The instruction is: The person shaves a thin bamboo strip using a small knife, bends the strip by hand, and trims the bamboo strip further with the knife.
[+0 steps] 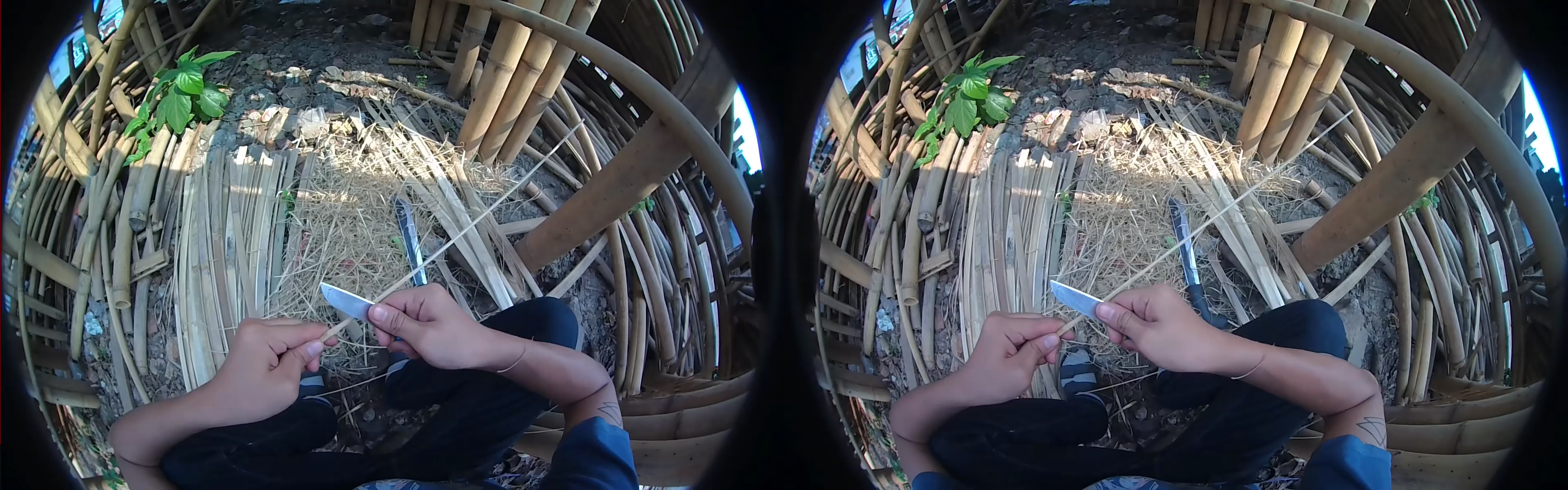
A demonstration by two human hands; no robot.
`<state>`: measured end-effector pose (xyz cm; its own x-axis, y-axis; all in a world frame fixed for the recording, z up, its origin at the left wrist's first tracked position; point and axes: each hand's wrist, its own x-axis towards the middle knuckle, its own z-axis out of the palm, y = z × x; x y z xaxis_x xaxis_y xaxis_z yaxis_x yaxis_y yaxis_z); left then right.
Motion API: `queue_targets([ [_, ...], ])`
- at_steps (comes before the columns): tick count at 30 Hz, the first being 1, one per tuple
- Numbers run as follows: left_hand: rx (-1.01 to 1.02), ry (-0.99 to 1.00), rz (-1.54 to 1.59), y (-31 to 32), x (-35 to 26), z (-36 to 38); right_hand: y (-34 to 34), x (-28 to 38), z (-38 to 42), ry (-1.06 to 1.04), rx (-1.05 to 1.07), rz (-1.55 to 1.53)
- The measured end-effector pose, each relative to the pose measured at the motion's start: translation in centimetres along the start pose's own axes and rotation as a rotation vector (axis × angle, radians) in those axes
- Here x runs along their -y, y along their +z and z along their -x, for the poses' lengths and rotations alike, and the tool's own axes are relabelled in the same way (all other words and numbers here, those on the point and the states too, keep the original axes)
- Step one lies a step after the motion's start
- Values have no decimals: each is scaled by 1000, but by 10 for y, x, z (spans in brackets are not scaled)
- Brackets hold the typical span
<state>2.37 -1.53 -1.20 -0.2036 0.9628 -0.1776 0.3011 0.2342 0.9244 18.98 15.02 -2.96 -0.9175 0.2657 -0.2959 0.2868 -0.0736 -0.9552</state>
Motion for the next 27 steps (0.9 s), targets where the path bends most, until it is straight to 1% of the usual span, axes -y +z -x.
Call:
queue_targets([
  [4, -7, -73, 72, 0, 0, 5, -9, -2, 1, -60, -5, 51],
  [6, -21, -100, 94, -4, 5, 9, -32, -2, 0, 49, -206, -156],
  [8, -10, -119, 110, -6, 7, 14, -53, 0, 4, 92, -261, -323],
  [9, -4, -114, 113, -6, 7, 12, -55, -4, 3, 88, -240, -350],
  [10, -2, -177, 138, -6, 6, 9, -52, -2, 4, 90, -247, -345],
  [11, -1, -243, 161, -5, 6, 7, -45, -1, 4, 103, -160, -335],
  [12, 2, -242, 161, -5, 6, 6, -37, -1, 3, 115, -70, -330],
  [13, 7, -207, 136, -4, 5, 5, -30, -4, 2, 122, -30, -261],
  [15, 11, -173, 106, -3, 4, 4, -25, -2, 3, 104, 2, -242],
  [16, -3, -111, 76, -3, 4, 4, -23, -2, 3, 88, 34, -222],
  [17, -17, -49, 48, -3, 4, 5, -26, -5, 1, 28, 7, -147],
  [18, -17, -50, 46, -4, 4, 6, -31, -4, 1, 27, 8, -149],
  [20, -62, -79, 107, -8, 3, 9, -49, 2, 2, 40, -207, -292],
  [22, -51, -118, 86, -12, -3, 14, -80, 3, 6, 34, -323, -329],
  [23, -44, -150, 67, -13, -5, 15, -89, 1, 7, 35, -324, -323],
  [25, -73, -113, 52, -11, 6, 9, -98, -2, 8, -4, -428, -411],
  [27, -107, -84, 31, -8, 12, 6, -89, -2, 7, -9, -412, -419],
])
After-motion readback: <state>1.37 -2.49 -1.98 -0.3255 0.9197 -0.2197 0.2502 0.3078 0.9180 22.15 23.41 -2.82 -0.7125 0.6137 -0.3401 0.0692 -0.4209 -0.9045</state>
